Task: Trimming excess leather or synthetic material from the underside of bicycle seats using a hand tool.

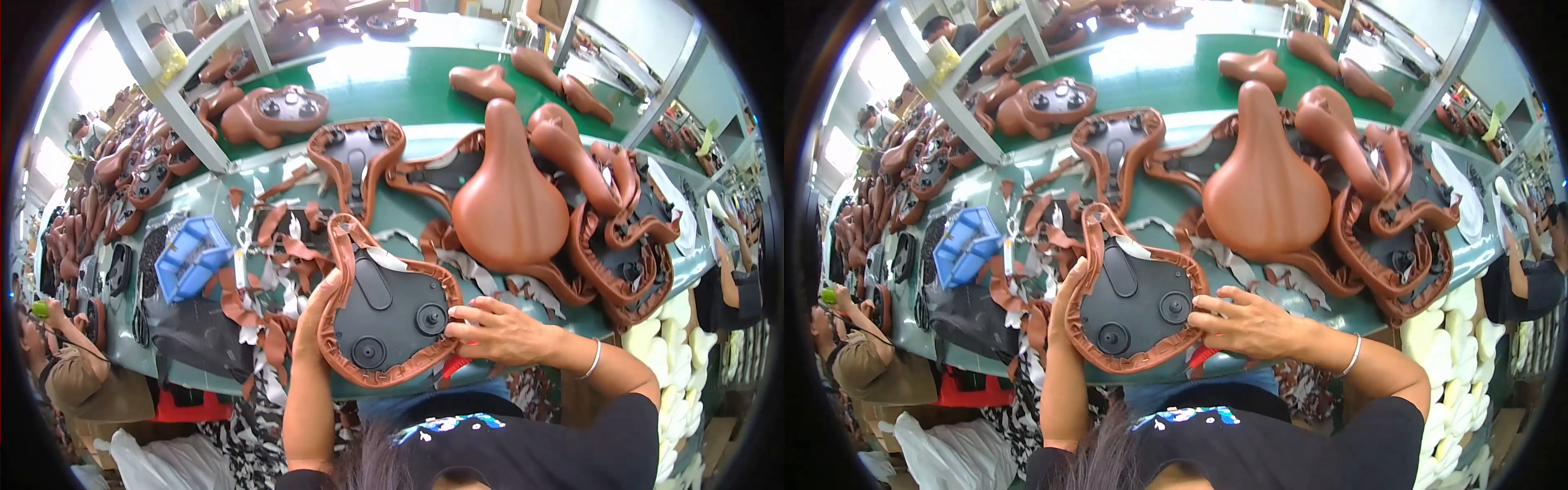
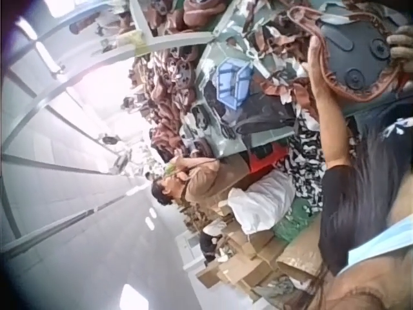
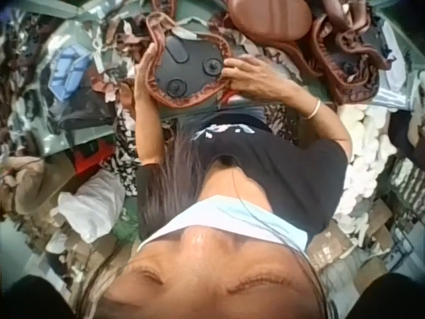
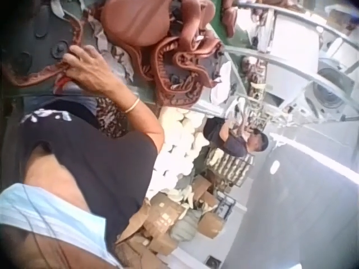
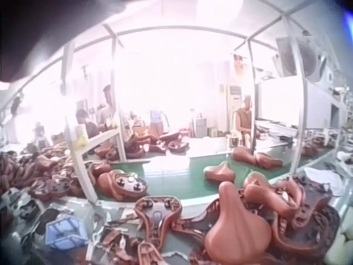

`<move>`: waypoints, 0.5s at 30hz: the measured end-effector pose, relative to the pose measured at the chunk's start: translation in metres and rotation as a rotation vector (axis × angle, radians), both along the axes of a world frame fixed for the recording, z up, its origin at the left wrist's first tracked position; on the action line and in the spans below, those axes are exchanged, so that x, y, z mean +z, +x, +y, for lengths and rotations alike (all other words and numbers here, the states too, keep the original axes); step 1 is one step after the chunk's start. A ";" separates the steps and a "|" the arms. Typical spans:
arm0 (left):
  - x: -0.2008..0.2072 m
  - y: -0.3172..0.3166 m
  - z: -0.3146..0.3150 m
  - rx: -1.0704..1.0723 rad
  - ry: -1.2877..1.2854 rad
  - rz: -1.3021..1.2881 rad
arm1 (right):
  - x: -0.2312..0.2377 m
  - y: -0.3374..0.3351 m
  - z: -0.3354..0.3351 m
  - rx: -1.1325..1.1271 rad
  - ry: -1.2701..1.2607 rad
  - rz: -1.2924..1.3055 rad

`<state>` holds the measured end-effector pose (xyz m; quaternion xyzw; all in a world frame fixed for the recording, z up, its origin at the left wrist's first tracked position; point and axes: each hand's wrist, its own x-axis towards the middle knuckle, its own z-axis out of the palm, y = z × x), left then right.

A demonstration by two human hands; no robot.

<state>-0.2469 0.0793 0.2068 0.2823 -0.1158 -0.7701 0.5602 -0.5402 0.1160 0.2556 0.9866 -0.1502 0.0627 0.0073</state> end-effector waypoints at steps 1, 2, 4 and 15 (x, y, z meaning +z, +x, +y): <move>-0.010 0.019 0.003 -0.099 -0.103 -0.340 | -0.002 0.000 0.007 -0.042 0.195 -0.136; -0.011 0.023 0.003 -0.213 -0.208 -0.669 | -0.004 -0.004 0.009 -0.095 0.388 -0.262; 0.000 0.012 0.011 -0.149 -0.157 -0.587 | -0.004 -0.016 0.017 -0.366 0.611 -0.540; 0.042 0.043 -0.078 0.246 -0.581 -0.869 | -0.011 -0.004 0.029 -0.994 0.816 -0.976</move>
